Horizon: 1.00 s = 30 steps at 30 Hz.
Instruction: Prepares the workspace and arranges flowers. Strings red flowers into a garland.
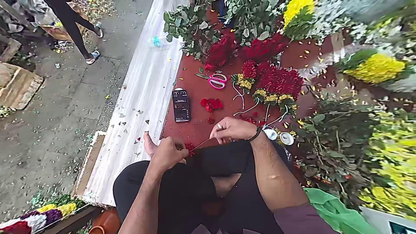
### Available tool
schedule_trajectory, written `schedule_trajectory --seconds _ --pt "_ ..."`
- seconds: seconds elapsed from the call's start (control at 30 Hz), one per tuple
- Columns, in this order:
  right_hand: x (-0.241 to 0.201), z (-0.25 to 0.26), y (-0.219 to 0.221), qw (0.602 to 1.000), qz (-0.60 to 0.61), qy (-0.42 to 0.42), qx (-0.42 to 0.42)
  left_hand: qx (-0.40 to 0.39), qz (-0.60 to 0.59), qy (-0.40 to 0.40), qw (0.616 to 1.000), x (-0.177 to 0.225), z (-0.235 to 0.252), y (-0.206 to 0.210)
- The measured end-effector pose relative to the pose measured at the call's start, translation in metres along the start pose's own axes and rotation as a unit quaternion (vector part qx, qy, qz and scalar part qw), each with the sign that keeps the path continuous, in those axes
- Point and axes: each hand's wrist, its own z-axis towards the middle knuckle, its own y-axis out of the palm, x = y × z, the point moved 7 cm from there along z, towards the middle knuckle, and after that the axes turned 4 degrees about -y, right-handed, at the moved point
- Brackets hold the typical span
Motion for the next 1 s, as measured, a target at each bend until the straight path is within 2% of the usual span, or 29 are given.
schedule_trajectory --seconds 0.07,0.13,0.17,0.3,0.37,0.47,0.57,0.7,0.77,0.83,1.0 --pt "0.025 0.014 -0.044 0.987 -0.094 0.076 0.104 0.006 -0.003 -0.01 1.0 -0.001 0.001 -0.002" --pt "0.045 0.037 -0.078 0.951 -0.18 0.125 0.22 0.01 -0.009 -0.018 1.0 -0.003 0.004 -0.001" --pt "0.049 0.051 -0.086 0.931 -0.23 0.135 0.248 0.013 -0.01 -0.023 1.0 -0.004 0.005 0.0" --pt "0.055 0.106 -0.082 0.878 -0.382 0.11 0.266 0.01 -0.007 -0.044 0.999 -0.009 0.009 0.006" --pt "0.052 0.124 -0.081 0.84 -0.427 0.094 0.322 0.01 0.001 -0.053 0.999 -0.012 0.011 0.009" --pt "0.062 0.141 -0.087 0.81 -0.437 0.149 0.361 0.0 0.004 -0.064 0.998 -0.013 0.015 0.014" --pt "0.077 0.14 -0.094 0.829 -0.374 0.167 0.38 0.0 0.013 -0.062 0.998 -0.013 0.019 0.013" --pt "0.076 0.121 -0.107 0.895 -0.214 0.101 0.379 -0.001 0.012 -0.06 0.998 -0.012 0.018 0.014" --pt "0.073 0.111 -0.107 0.914 -0.189 0.077 0.349 -0.003 0.01 -0.06 0.998 -0.011 0.017 0.013" --pt "0.067 0.099 -0.106 0.921 -0.189 0.068 0.333 -0.003 0.007 -0.062 0.998 -0.013 0.017 0.014" --pt "0.055 0.069 -0.105 0.911 -0.136 0.077 0.382 0.001 -0.039 -0.076 0.996 -0.021 0.017 0.015"
